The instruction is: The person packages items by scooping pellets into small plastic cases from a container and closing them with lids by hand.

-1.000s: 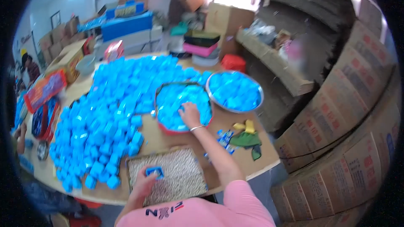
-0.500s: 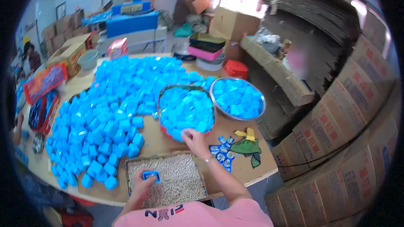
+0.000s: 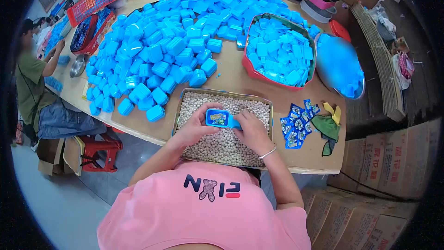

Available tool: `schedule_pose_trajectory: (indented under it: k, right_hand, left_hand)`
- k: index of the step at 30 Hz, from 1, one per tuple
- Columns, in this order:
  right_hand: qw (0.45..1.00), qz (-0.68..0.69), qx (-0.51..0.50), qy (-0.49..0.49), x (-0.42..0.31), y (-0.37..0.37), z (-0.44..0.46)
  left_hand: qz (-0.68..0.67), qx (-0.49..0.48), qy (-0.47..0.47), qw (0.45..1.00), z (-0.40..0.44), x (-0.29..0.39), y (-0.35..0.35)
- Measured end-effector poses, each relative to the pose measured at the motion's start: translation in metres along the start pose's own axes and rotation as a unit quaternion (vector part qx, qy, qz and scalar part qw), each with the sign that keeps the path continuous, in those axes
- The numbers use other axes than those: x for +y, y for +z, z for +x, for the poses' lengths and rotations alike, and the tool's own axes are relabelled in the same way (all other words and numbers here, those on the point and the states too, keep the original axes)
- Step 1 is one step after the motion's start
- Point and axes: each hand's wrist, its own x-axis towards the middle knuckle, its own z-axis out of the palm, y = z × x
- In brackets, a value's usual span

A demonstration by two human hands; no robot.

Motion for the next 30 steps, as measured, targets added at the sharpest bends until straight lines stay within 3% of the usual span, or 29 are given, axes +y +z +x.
schedule_pose_trajectory:
  k: [7, 9, 10, 13, 30]
  right_hand:
    - [0.995, -0.036, 0.092, 0.029, -0.010, -0.025, -0.006]
    - [0.987, 0.091, 0.126, 0.036, -0.029, -0.051, -0.005]
    - [0.987, 0.091, 0.128, 0.040, -0.037, -0.054, -0.004]
    - [0.988, -0.010, 0.091, -0.126, -0.053, -0.046, 0.002]
    - [0.984, -0.030, 0.100, -0.144, -0.053, -0.035, 0.004]
  left_hand:
    - [0.048, -0.015, 0.002, 0.999, -0.001, 0.001, 0.002]
    - [0.081, -0.023, 0.010, 0.996, -0.001, -0.002, 0.004]
    - [0.081, -0.026, 0.006, 0.996, -0.001, -0.001, 0.005]
    - [0.179, -0.031, 0.013, 0.983, 0.000, -0.004, 0.004]
    - [0.154, -0.018, 0.042, 0.987, -0.003, -0.003, 0.008]
